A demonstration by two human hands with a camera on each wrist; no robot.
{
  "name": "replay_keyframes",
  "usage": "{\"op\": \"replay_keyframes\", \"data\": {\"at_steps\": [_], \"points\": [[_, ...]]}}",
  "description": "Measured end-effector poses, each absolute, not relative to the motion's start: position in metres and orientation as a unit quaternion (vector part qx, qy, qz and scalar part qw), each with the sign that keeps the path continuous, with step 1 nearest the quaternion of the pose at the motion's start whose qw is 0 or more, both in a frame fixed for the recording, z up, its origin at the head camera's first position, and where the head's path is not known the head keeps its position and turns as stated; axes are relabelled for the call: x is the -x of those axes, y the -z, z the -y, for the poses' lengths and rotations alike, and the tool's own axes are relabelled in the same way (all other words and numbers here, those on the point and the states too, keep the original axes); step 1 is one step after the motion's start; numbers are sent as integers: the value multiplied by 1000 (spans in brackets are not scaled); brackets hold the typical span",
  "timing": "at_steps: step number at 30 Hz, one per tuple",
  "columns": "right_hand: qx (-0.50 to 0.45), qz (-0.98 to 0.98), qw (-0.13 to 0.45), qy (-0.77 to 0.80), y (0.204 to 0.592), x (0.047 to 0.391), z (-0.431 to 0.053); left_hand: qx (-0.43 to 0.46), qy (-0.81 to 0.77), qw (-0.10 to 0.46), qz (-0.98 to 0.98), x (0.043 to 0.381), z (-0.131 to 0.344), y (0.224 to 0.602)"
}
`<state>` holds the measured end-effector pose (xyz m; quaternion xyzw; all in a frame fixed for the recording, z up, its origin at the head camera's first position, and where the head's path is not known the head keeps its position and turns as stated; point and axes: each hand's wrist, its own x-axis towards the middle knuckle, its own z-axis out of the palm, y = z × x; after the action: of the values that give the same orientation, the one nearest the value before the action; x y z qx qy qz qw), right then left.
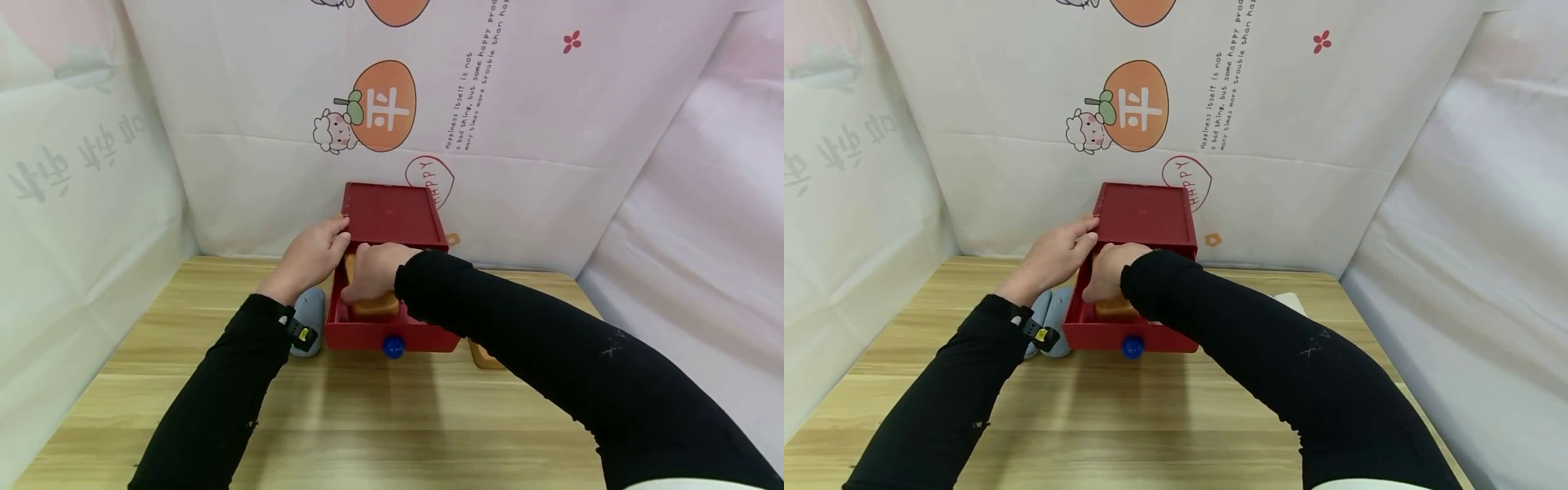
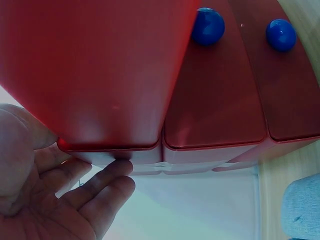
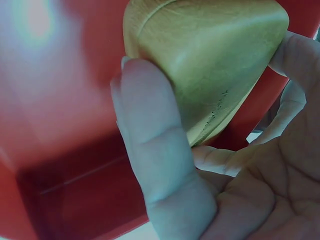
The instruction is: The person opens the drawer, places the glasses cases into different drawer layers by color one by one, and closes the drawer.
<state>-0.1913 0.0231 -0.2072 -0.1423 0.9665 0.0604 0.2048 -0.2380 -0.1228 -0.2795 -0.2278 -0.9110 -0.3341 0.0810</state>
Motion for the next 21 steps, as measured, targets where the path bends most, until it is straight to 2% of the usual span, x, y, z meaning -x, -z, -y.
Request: {"op": "replay_keyframes", "data": {"at_steps": [21], "points": [[156,-959,230,-51,215,197,-20,226,334,77,912,236,121,278]]}}
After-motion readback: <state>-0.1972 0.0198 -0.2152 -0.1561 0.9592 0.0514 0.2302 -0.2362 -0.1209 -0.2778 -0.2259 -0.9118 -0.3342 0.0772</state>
